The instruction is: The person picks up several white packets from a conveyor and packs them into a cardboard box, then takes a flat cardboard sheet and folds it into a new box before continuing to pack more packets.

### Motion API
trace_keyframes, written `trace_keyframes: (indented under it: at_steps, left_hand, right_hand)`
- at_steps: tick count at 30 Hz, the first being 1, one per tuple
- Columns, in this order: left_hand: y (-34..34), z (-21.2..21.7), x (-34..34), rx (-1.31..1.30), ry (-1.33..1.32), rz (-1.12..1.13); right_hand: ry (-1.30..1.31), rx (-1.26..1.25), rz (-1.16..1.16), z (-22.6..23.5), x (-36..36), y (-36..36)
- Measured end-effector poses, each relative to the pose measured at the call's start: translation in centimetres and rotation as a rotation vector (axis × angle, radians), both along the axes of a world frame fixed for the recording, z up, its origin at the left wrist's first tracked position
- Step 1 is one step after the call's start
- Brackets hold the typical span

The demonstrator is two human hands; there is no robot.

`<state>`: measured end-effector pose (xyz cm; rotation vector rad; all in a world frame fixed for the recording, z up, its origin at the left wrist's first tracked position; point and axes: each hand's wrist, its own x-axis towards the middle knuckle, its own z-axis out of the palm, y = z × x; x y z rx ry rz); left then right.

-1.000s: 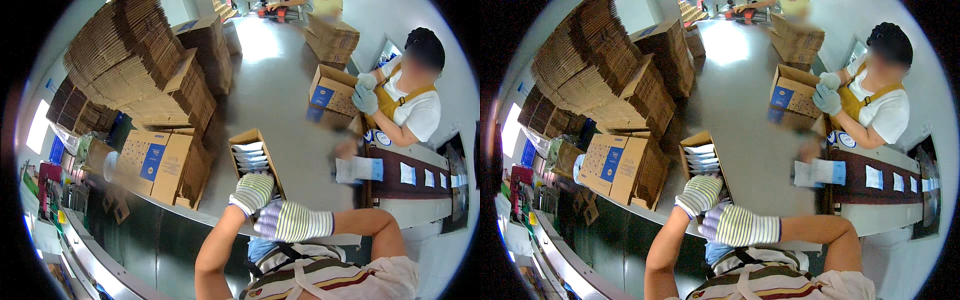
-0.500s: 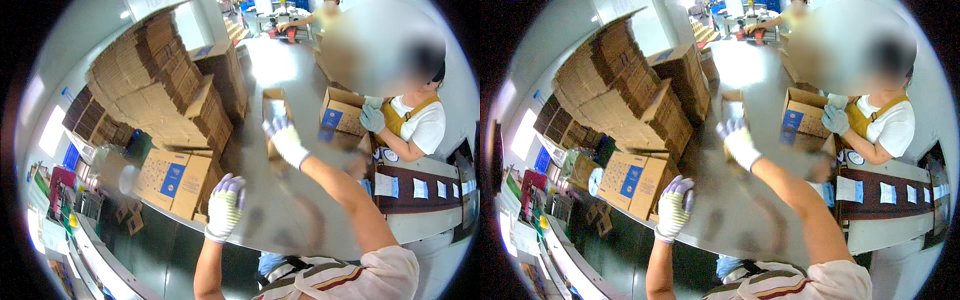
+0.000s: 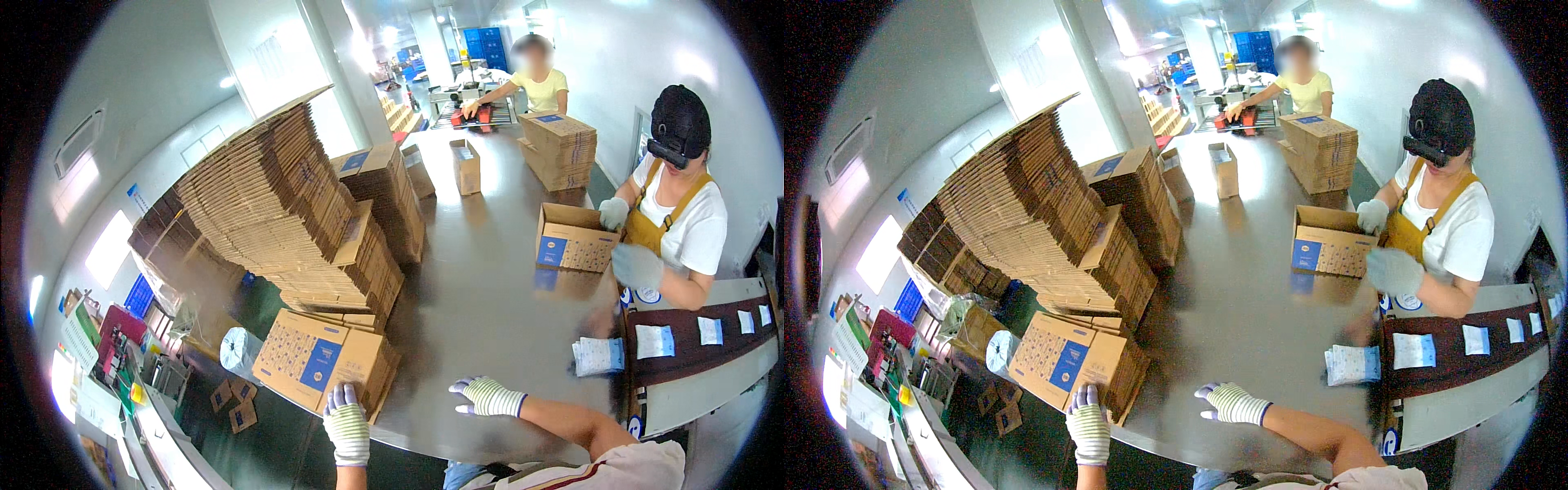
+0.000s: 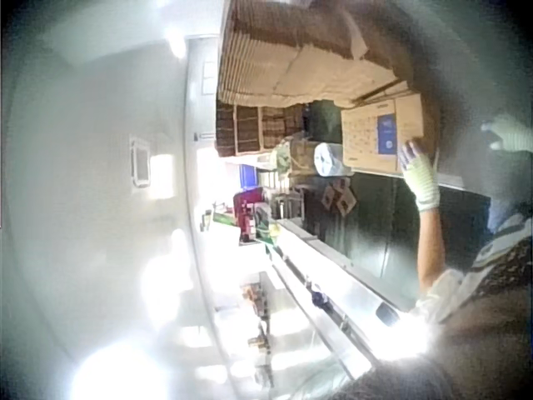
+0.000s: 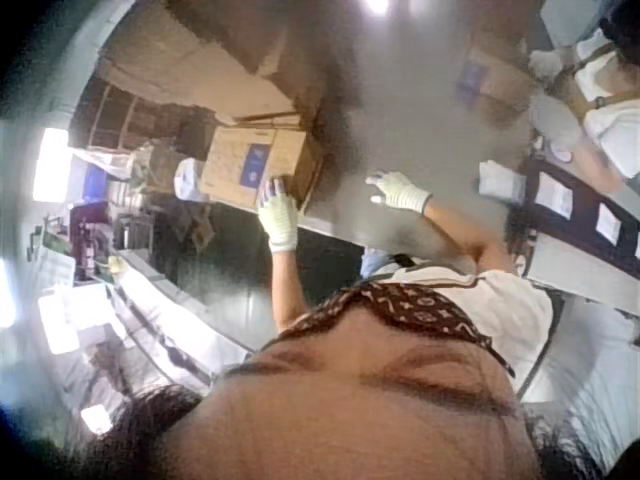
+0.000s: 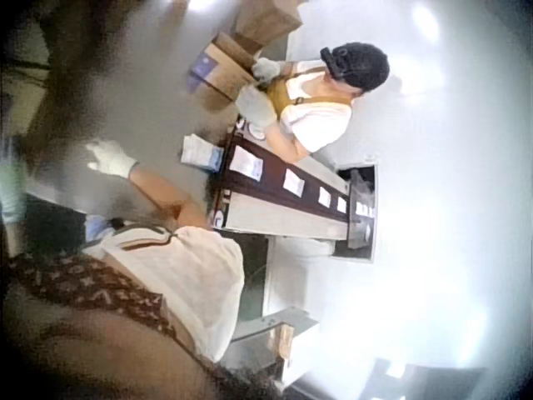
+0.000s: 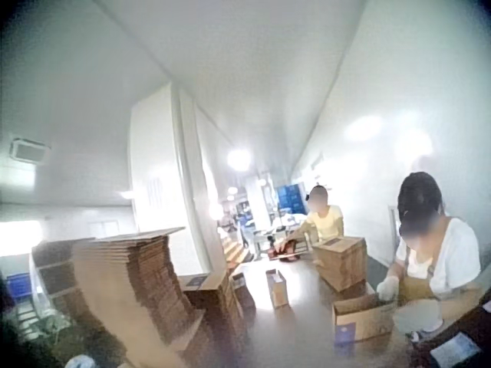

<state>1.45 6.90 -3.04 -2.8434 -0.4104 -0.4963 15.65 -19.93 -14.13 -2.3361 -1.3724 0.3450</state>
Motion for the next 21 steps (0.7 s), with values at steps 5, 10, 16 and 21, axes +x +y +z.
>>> trace_keyframes:
  at_steps: [5, 10, 16, 21]
  left_hand:
    - [-3.2, 6.1, -4.3, 0.035, -0.249, -0.122]
    - [-8.5, 13.0, -9.1, -0.52, -0.749, -0.122]
    - [-8.7, 8.9, -8.8, -1.084, -0.533, -0.305]
    - [-9.9, 5.9, -6.0, -1.231, -0.385, -0.312]
  right_hand:
    - [0.105, 0.129, -0.015, 4.5, 0.4, -1.2]
    - [0.242, 0.486, -0.203, 9.1, 0.6, -3.1]
    - [0.742, 1.329, -0.598, 6.9, 4.2, -6.6]
    - [0.166, 0.891, -0.849, 7.6, 2.1, -12.4]
